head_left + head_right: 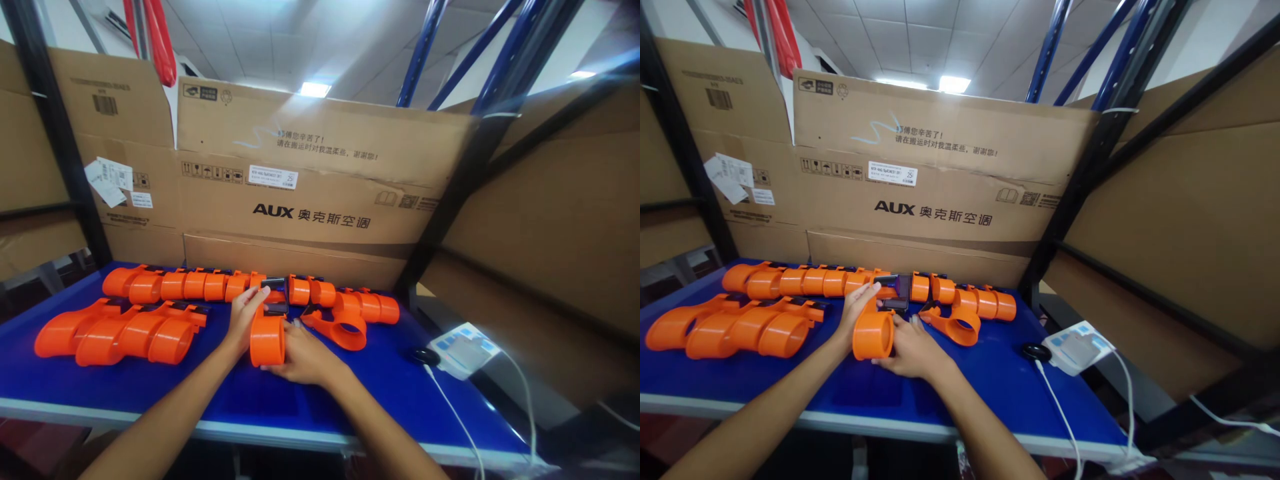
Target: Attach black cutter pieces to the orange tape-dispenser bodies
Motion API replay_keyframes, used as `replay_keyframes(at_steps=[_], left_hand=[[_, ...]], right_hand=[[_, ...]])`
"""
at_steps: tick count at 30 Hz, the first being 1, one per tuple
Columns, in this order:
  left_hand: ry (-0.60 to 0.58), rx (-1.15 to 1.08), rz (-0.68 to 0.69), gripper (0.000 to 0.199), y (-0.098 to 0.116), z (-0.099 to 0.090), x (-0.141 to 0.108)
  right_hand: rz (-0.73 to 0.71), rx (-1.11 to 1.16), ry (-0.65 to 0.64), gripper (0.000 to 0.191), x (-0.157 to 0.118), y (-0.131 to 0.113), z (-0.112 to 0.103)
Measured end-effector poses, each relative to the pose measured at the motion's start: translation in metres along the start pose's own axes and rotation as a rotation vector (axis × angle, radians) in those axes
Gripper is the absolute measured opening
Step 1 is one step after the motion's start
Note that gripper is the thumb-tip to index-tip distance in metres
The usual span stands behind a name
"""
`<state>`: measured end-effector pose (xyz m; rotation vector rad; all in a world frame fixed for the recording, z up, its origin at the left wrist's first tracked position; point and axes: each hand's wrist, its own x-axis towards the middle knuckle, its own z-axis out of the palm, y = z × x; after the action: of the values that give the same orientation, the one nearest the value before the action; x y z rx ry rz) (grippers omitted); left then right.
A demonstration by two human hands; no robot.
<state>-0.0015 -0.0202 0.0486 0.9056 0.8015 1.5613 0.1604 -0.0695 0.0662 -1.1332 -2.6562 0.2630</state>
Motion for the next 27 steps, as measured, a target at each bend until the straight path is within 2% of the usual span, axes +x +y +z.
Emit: replay_keyframes(at_steps=[9,18,22,27], left_hand=[[-0.002,0.038,0.015,0.044,0.000,0.000,0.000],[-0.009,0.011,-0.003,0.045,-0.003,-0.001,0.002],[-0.005,0.000,0.000,0.044,-0.006,-0.002,0.004],[0.001,0.005,0.000,0.044,-0.006,-0.001,0.004]], right_hand=[[-0.061,-0.078,0.048,0.025,-0.002,0.009,0.023],[-0.005,-0.064,0.053,0.023,-0.002,0.008,0.023],[0.084,-0.058,0.080,0.028,0.002,0.008,0.018],[0.312,-0.141,0.054,0.025,0.008,0.003,0.018]])
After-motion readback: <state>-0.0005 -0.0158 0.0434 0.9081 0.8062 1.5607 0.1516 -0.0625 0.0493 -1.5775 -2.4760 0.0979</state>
